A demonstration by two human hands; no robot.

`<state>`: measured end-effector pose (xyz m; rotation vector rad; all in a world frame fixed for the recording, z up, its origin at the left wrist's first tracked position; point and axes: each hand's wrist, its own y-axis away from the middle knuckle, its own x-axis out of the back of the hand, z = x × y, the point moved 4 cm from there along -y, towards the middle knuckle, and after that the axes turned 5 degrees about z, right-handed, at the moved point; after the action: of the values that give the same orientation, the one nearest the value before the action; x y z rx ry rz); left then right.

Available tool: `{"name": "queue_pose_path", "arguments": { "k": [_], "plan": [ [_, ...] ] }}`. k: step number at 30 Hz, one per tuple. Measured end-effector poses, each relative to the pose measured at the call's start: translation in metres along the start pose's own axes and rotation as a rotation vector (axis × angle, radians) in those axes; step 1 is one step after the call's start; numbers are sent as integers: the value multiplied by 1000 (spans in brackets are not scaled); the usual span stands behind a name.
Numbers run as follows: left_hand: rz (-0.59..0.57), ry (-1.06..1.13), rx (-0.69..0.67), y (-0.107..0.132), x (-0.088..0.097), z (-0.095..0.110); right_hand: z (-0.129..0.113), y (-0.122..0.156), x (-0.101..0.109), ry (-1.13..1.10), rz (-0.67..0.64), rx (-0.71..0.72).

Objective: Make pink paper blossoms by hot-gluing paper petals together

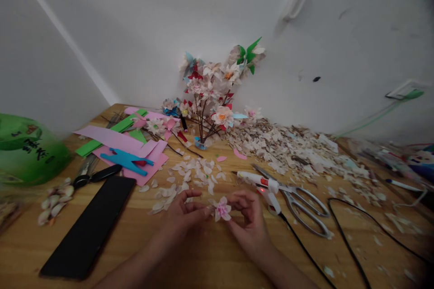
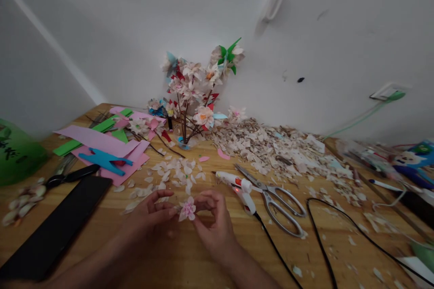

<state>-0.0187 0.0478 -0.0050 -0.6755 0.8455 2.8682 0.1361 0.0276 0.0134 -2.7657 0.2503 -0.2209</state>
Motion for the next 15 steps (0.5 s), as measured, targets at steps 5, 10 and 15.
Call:
{"name": "queue_pose_path", "arguments": {
  "k": [5,10,15],
  "plan": [
    [-7,-4,-11,1,0,2,-2,0,1,-14,22,58],
    [-4,-4,-8,3,-2,3,-3,-1,0,0,-3,96],
    [-10,0,9,2,-1,0,-1,0,0,6,-29,97]
  ]
}}
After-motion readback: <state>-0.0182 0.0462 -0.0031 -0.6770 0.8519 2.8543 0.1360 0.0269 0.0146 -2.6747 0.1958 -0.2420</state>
